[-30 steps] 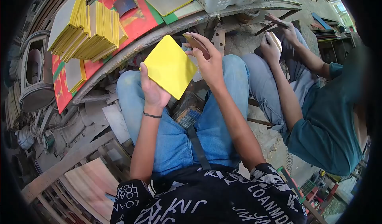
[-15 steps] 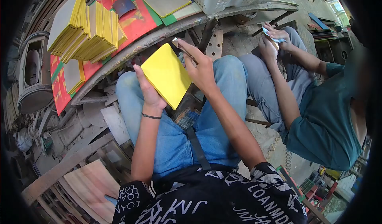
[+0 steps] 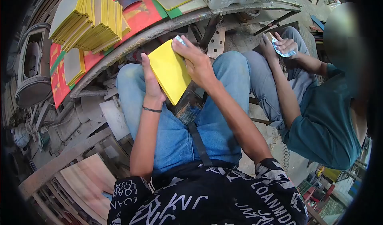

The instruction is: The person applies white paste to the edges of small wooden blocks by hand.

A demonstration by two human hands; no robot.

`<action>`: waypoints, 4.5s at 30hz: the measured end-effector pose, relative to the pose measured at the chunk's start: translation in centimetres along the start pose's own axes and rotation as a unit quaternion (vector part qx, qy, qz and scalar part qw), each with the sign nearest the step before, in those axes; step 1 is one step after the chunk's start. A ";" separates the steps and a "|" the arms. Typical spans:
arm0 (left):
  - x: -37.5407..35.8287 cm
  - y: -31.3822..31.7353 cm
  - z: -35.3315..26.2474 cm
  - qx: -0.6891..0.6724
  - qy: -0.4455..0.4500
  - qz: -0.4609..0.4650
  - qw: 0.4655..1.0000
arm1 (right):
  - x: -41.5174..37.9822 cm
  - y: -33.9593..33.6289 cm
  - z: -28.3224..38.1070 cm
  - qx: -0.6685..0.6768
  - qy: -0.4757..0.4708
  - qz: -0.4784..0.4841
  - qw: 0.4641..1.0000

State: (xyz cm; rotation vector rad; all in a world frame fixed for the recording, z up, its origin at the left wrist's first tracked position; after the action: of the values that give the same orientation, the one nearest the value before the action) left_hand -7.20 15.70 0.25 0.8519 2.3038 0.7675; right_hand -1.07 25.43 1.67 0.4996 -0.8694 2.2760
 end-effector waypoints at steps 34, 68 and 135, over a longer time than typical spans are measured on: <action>1.9 -1.5 0.7 -0.055 -0.012 0.002 0.998 | -1.5 0.9 1.1 -0.064 -0.002 -0.007 0.998; 2.8 -1.8 0.5 -0.052 0.013 -0.030 0.998 | -2.3 1.8 1.8 -0.063 0.003 -0.009 0.998; 2.6 -0.9 1.6 0.116 0.105 -0.016 0.988 | 0.8 1.0 1.9 0.029 0.055 -0.108 0.992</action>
State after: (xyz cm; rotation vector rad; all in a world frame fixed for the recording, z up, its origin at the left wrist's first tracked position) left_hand -8.16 17.43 -2.18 0.8667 2.6265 0.6087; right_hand -2.13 23.84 2.99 0.4660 -0.6642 2.1130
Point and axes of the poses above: each hand's wrist, its own x-axis towards the middle knuckle, its own y-axis out of the palm, z = x × y, the point moved 7 cm from there along x, towards the middle knuckle, and after that the axes turned 6 degrees about -z, right-handed, at the moved point
